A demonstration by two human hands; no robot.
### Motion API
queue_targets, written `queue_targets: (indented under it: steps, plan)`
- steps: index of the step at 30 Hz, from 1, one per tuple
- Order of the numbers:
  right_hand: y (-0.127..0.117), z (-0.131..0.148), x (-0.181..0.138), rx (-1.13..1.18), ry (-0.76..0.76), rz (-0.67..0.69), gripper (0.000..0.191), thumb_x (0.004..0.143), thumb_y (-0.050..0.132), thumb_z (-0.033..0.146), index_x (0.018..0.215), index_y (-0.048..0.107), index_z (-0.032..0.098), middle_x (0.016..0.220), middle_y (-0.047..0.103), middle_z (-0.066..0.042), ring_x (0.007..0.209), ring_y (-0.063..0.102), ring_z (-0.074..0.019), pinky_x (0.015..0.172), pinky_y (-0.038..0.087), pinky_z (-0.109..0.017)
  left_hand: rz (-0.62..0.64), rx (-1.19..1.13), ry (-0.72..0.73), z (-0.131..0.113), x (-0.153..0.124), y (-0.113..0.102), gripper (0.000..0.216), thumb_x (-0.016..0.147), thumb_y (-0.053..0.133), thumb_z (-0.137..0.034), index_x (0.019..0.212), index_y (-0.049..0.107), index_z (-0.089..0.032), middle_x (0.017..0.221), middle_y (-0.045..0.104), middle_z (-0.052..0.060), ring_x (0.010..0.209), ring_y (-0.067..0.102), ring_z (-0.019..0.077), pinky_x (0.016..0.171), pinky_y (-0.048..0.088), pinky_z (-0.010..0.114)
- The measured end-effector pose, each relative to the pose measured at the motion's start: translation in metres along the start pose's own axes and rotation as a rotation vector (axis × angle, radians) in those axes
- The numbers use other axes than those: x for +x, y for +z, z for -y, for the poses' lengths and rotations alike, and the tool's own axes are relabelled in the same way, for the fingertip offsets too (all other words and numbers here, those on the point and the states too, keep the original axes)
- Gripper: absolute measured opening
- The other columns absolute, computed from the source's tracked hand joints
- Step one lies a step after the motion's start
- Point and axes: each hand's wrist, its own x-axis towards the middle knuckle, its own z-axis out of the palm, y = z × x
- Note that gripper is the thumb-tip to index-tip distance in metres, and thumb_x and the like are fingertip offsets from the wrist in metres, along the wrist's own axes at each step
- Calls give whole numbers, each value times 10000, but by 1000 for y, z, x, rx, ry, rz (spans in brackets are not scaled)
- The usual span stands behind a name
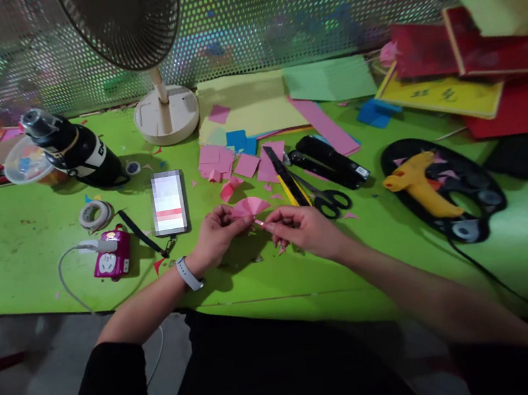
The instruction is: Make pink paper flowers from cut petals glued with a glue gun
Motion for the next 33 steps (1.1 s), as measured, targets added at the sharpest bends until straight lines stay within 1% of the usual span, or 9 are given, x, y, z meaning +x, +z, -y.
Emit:
queue_targets:
  steps: [4,7,14,17,21,23,27,30,33]
  plan:
    - [-6,5,-2,0,-18,16,342,878,638,526,823,658,189,742,676,-41,612,647,-120,505,570,-245,-13,-18,10,-5,1,-1,378,666,866,-304,823,564,-140,777,713,-4,684,659,72,691,516,213]
    - [-3,1,-1,-22,-16,1,309,860,664,500,885,670,192,776,684,-39,630,656,-127,512,589,-259,-2,29,40,-5,0,-1,371,672,864,-308,822,569,-139,768,712,-3,683,662,74,688,519,208]
    - [2,-6,4,-55,19,-16,295,824,684,463,841,659,169,674,668,-18,539,619,-112,508,596,-279,8,233,129,-3,8,-7,339,727,823,-333,877,588,-141,823,726,26,752,686,108,745,534,239]
    - [0,-3,3,-52,28,-22,291,821,684,460,824,653,171,647,655,-5,526,613,-109,513,596,-282,13,443,151,-8,9,-9,320,807,750,-393,946,612,-140,822,736,49,708,679,117,654,507,221]
    - [-5,4,1,1,2,-48,261,822,705,443,831,664,185,648,647,1,517,603,-102,467,548,-246,-74,678,183,-20,3,-8,390,857,680,-468,1079,626,-152,556,633,-29,420,503,81,416,319,191]
    - [-6,6,0,109,-10,-64,270,824,710,458,845,665,193,629,645,10,483,579,-90,433,500,-222,-95,631,231,-26,-2,-6,420,865,660,-501,1111,626,-162,492,556,-63,378,451,75,388,294,192]
    - [-3,8,-1,299,0,-70,342,769,760,508,860,655,195,611,661,17,461,584,-92,417,475,-212,-9,483,250,-28,-9,3,438,862,627,-572,979,700,-157,589,594,-22,463,515,76,440,392,192]
    - [3,5,-3,269,6,-47,340,764,772,500,894,676,201,666,697,0,506,633,-114,479,550,-248,95,395,164,-23,-12,10,424,814,686,-570,895,739,-158,688,650,8,547,547,85,518,452,209]
    - [10,0,-5,168,-43,-78,324,789,747,498,917,699,204,683,704,-3,505,639,-122,491,574,-272,104,329,130,-19,-12,13,358,736,784,-508,852,754,-171,790,705,26,639,585,103,618,490,233]
